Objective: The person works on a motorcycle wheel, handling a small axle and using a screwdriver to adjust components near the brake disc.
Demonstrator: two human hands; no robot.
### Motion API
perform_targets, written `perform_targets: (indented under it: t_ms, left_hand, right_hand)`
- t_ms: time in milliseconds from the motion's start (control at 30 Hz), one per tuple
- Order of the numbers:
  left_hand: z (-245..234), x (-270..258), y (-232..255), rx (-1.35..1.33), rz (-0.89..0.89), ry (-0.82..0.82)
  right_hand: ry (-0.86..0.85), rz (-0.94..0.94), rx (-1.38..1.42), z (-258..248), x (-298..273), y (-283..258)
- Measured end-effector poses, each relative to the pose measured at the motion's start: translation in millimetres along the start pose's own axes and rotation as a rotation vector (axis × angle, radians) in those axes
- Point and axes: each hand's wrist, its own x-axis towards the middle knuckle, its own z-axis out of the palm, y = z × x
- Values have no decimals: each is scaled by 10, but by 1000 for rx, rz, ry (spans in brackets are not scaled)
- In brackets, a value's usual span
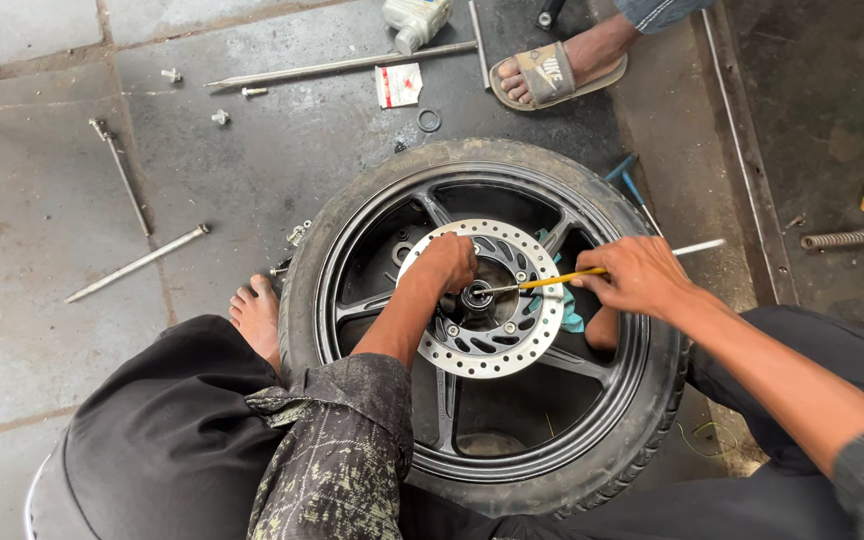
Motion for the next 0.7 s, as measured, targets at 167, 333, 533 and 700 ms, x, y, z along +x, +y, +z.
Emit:
perform_targets:
  t_ms: [167,333,533,700]
  left_hand:
    - [-33,10,32,18,-48,-52]
    - [95,108,-73,25,-1,2]
    - [227,75,-133,36,15,37]
    - [162,40,-113,8,-15,13]
  right_hand:
    - [14,41,-11,259,135,92]
    - [142,-51,113,601,139,360]
    - [345,-68,190,864,134,274]
    - [70,-95,111,473,389,340]
